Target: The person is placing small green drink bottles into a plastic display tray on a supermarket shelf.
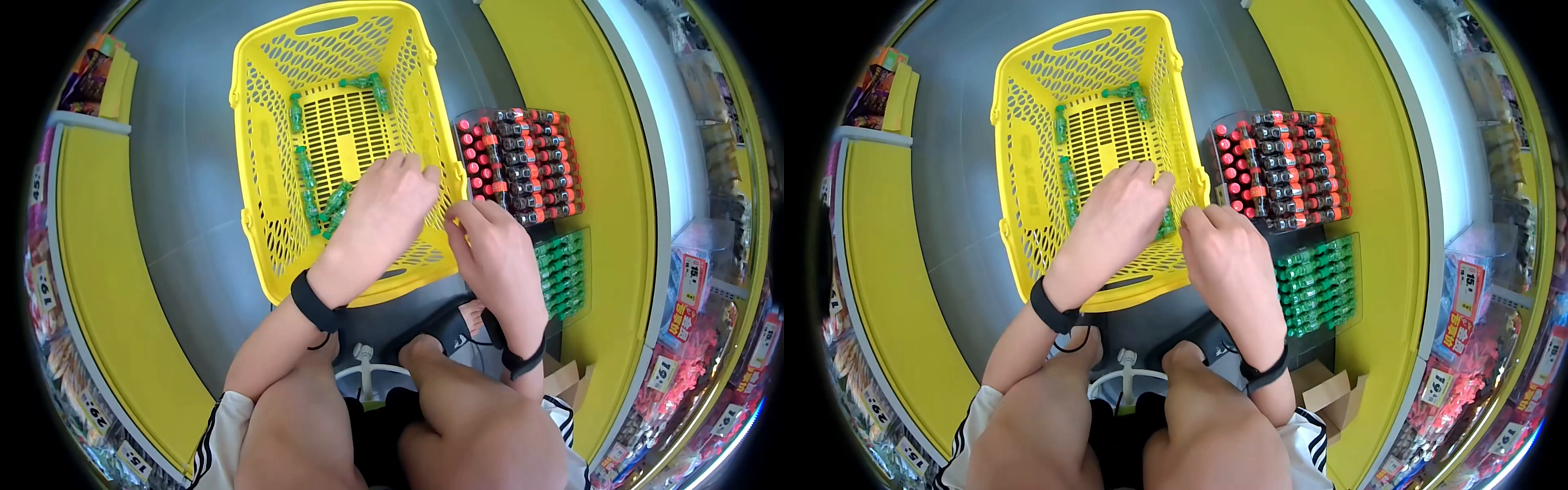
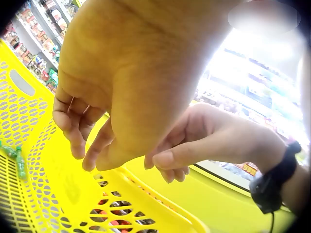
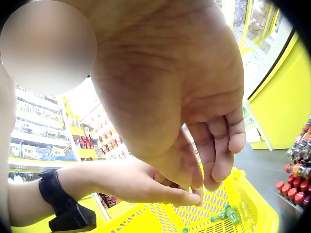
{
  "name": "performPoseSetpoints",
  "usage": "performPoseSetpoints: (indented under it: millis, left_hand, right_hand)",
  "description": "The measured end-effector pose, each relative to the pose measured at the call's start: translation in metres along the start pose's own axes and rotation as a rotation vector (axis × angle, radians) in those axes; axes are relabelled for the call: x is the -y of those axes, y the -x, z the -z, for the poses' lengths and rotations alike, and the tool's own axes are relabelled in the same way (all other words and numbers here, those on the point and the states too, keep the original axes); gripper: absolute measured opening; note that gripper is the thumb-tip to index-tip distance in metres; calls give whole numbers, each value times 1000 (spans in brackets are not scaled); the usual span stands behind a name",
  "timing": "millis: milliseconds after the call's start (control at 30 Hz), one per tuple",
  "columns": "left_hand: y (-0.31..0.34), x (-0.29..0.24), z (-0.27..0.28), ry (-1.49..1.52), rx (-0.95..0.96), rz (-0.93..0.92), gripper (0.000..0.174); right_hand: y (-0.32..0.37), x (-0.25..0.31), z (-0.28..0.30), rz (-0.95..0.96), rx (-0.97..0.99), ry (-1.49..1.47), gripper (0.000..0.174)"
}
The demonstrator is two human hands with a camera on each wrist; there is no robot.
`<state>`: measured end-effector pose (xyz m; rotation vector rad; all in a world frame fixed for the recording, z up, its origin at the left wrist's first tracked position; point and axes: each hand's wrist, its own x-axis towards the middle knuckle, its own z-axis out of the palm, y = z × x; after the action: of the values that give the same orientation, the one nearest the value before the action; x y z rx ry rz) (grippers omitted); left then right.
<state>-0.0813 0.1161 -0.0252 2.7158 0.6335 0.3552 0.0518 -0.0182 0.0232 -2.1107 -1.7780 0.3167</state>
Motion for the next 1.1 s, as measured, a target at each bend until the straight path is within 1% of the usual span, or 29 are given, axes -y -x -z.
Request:
performPoseSetpoints:
  millis: [33, 100, 167, 233, 267, 300, 367, 400, 433, 467, 500, 567, 600, 633, 667, 700, 733, 767, 800, 833, 867, 900, 933, 1000, 1033, 1067, 1100]
  left_hand:
    - [3, 8, -2, 0, -2, 3, 17]
    - [12, 25, -6, -34, 39, 78, 18]
    - [23, 42, -15, -47, 43, 100, 16]
    - [32, 58, -28, -33, 118, 247, 15]
    - [34, 66, -33, -5, 144, 271, 14]
    - [35, 71, -35, -4, 145, 279, 14]
    - [36, 78, -37, 37, 233, 384, 17]
    - [35, 82, -39, 15, 275, 411, 19]
    - [34, 87, -43, 15, 275, 420, 19]
    - [32, 94, -48, -36, 345, 454, 19]
    - [29, 101, -54, -86, 416, 486, 20]
    - [27, 114, -68, -82, 439, 521, 21]
    - [25, 121, -73, -81, 460, 553, 22]
    - [19, 129, -75, -78, 461, 558, 22]
    - [14, 137, -78, -69, 593, 543, 23]
    - [13, 139, -79, -60, 723, 526, 24]
    - [18, 133, -79, -140, 646, 540, 22]
    - [20, 134, -84, -139, 649, 542, 22]
    - [20, 134, -89, -76, 674, 529, 21]
    - [21, 135, -93, -14, 699, 516, 21]
    - [23, 136, -96, -15, 700, 517, 21]
    - [24, 130, -86, -43, 751, 495, 20]
    - [27, 124, -83, -70, 803, 473, 19]
    - [32, 115, -82, -86, 772, 494, 17]
    - [33, 114, -82, -105, 739, 513, 15]
    - [35, 114, -82, -105, 741, 514, 15]
    - [38, 116, -87, -123, 743, 453, 14]
  right_hand:
    - [-8, 2, -4, 3, 1, 1, 10]
    - [-22, 5, -15, -15, 15, -70, 11]
    - [-35, 3, -29, 24, 36, -48, 12]
    - [-51, 2, -40, 62, 119, -113, 11]
    - [-61, 1, -45, 71, 172, -172, 14]
    - [-71, -2, -54, 74, 179, -174, 14]
    - [-87, -10, -76, 150, 221, -186, 18]
    - [-97, -12, -84, 156, 226, -188, 18]
    - [-107, -12, -91, 132, 303, -128, 24]
    - [-116, -13, -97, 107, 378, -66, 29]
    - [-127, -12, -102, 111, 380, -65, 29]
    - [-143, -10, -112, 25, 550, 56, 31]
    - [-149, -9, -117, 28, 556, 57, 31]
    - [-154, -9, -122, 4, 629, 101, 32]
    - [-156, -7, -129, -21, 705, 143, 34]
    - [-156, -7, -137, -19, 714, 143, 34]
    - [-155, -7, -144, -30, 797, 180, 34]
    - [-155, -8, -151, -44, 880, 219, 35]
    - [-156, -6, -154, -61, 974, 243, 39]
    - [-155, -10, -164, -60, 975, 241, 39]
    - [-153, -15, -177, -57, 1006, 218, 43]
    - [-151, -19, -186, -55, 1038, 194, 48]
    - [-149, -18, -186, -54, 1041, 193, 48]
    - [-147, -18, -189, -40, 984, 185, 62]
    - [-147, -19, -192, -39, 984, 184, 62]
    - [-147, -19, -194, -32, 943, 156, 70]
    - [-147, -22, -199, -25, 903, 128, 78]
